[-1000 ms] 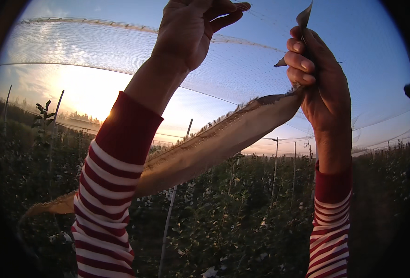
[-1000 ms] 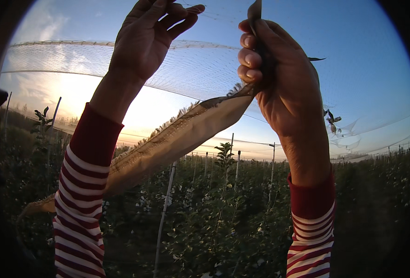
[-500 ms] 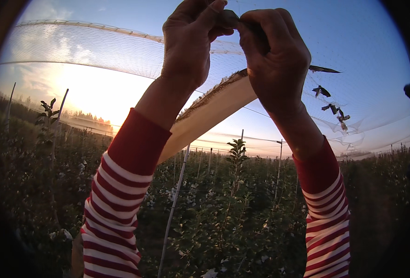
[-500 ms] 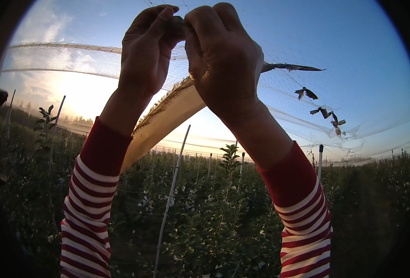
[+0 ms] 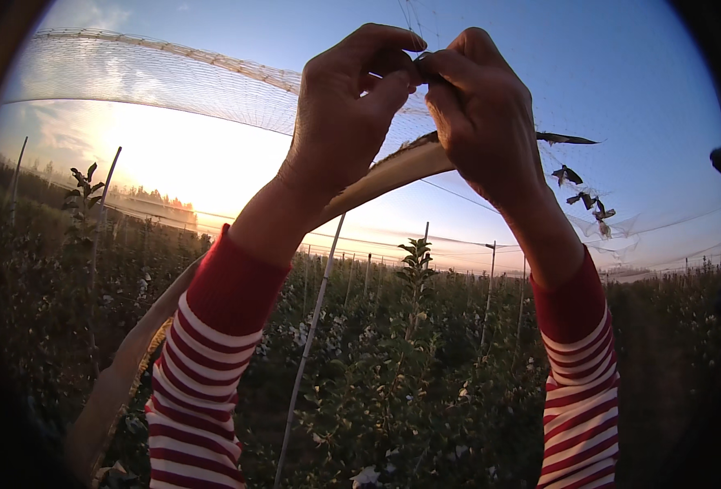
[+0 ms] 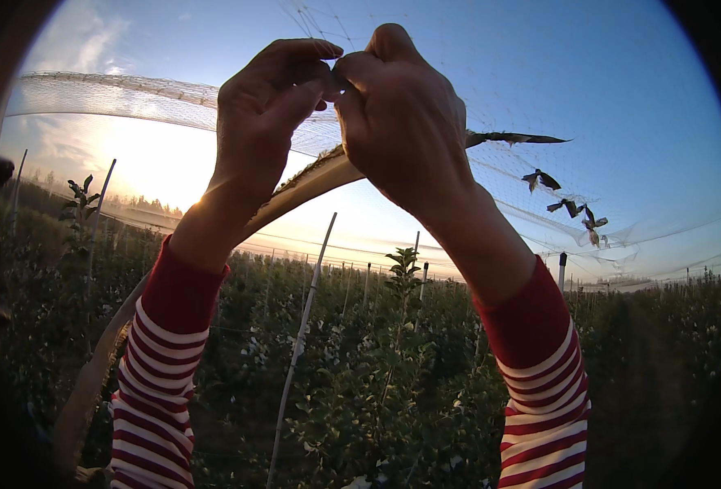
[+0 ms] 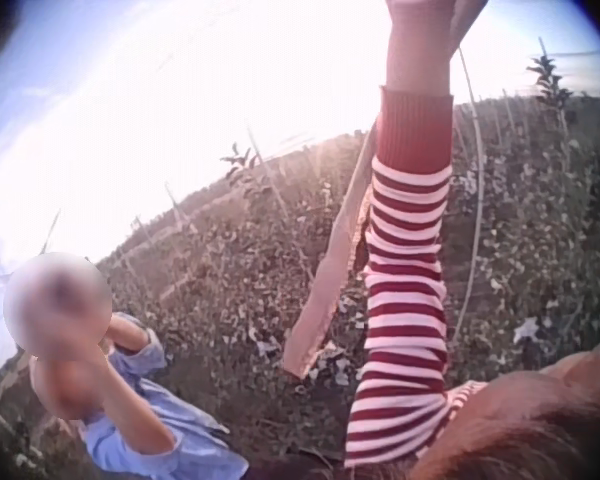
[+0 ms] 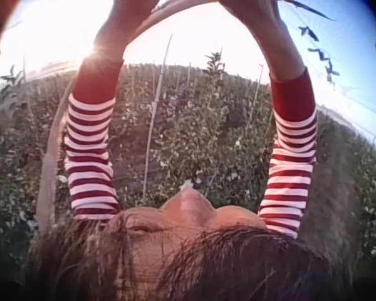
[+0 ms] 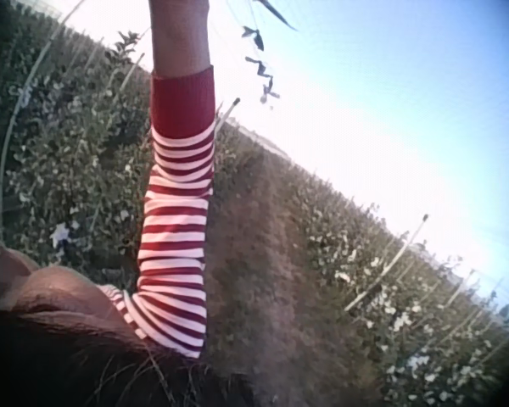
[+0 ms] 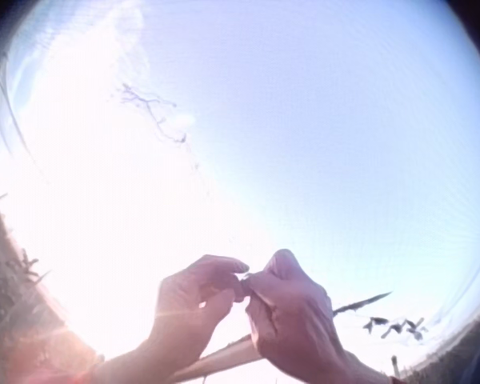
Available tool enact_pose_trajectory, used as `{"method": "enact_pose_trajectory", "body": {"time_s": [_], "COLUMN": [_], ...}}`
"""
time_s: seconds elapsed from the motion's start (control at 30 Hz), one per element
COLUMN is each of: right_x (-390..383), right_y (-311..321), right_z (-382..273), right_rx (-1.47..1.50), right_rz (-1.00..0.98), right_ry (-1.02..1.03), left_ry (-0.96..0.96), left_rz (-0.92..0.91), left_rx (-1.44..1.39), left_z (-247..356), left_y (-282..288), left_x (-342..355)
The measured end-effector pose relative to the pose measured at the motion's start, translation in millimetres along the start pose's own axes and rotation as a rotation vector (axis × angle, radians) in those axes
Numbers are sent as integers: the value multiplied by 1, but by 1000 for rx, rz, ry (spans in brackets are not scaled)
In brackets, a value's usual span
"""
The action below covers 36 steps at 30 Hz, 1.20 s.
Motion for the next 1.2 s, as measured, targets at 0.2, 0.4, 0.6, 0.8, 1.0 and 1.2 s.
{"method": "enact_pose_trajectory", "body": {"time_s": [0.2,0.4,0.6,0.8,1.0,1.2], "right_x": [-1,-3,13,27,26,37], "right_y": [5,23,26,42,47,30], "right_z": [9,2,-2,-23,-7,10], "right_rx": [95,65,-184,-156,-66,126], "right_rz": [-22,182,152,111,153,143], "right_ry": [-35,160,429,417,305,101], "left_ry": [-41,212,276,12,-257,-653], "left_rz": [-45,187,269,197,-152,-125], "left_rx": [356,96,40,233,1034,1318], "left_z": [-2,5,21,43,32,25], "left_y": [-7,-14,-10,2,3,0], "left_x": [4,4,4,4,11,30]}}
Point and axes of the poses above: each hand's wrist, its own x-axis towards the middle knuckle, its own y-axis out of the back of the hand, z = x × y, the point moved 4 cm from there along x, towards the middle knuckle, and after that the axes turned 9 degrees about -y, right-handed, at the moved point
